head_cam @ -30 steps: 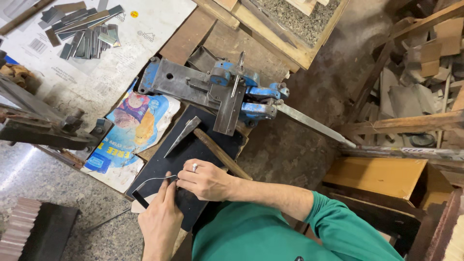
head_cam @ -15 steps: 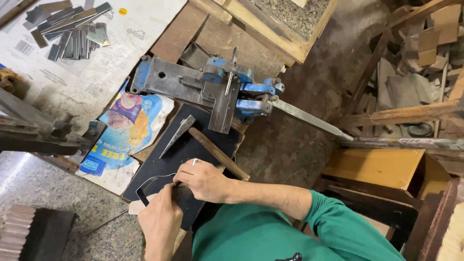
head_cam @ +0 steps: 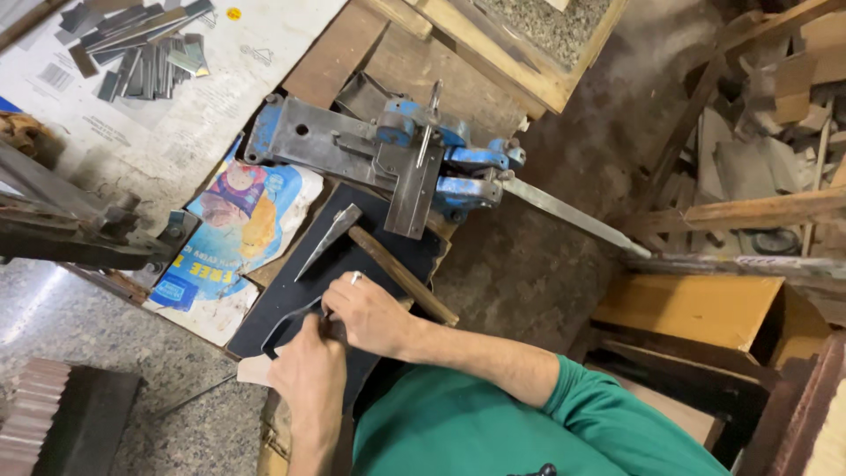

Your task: The person repeatedly places a small, curved metal piece into a bench vise, tightens the vise, and then removes the piece to inspect it. This cycle is performed multiple times on the same object. The person also briefly handles a long metal bar at the end of the clip.

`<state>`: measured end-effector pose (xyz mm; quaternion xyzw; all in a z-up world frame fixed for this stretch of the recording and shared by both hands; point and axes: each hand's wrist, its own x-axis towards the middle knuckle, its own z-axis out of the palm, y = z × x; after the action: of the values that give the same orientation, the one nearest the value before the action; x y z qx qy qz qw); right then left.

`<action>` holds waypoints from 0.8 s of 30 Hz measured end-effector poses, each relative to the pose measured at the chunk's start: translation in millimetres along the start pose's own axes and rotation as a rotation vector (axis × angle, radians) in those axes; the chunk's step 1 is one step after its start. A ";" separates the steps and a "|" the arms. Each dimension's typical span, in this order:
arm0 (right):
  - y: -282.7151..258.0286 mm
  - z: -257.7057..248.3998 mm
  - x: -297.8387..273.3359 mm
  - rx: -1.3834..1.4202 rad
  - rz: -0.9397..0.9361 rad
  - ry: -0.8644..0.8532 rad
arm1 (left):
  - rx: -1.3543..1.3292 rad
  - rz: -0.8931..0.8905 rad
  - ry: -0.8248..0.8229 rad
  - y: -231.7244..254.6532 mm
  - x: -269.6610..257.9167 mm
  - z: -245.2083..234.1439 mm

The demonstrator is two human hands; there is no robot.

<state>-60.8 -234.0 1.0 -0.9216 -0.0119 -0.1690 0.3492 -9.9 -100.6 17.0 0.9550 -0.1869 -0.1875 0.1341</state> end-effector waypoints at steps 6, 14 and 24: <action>10.3 13.8 -4.6 -0.037 0.093 0.041 | 0.011 -0.029 -0.045 17.2 13.7 -11.6; 36.0 27.6 2.3 -0.085 0.164 0.126 | 0.109 -0.026 -0.016 33.0 47.9 -1.5; 52.8 43.8 6.8 -0.027 0.212 0.134 | 0.155 -0.026 0.045 30.2 65.6 16.8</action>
<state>-33.7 -246.1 -61.2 -0.9089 0.1114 -0.1923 0.3529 30.4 -157.5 -8.4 0.9688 -0.1854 -0.1524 0.0616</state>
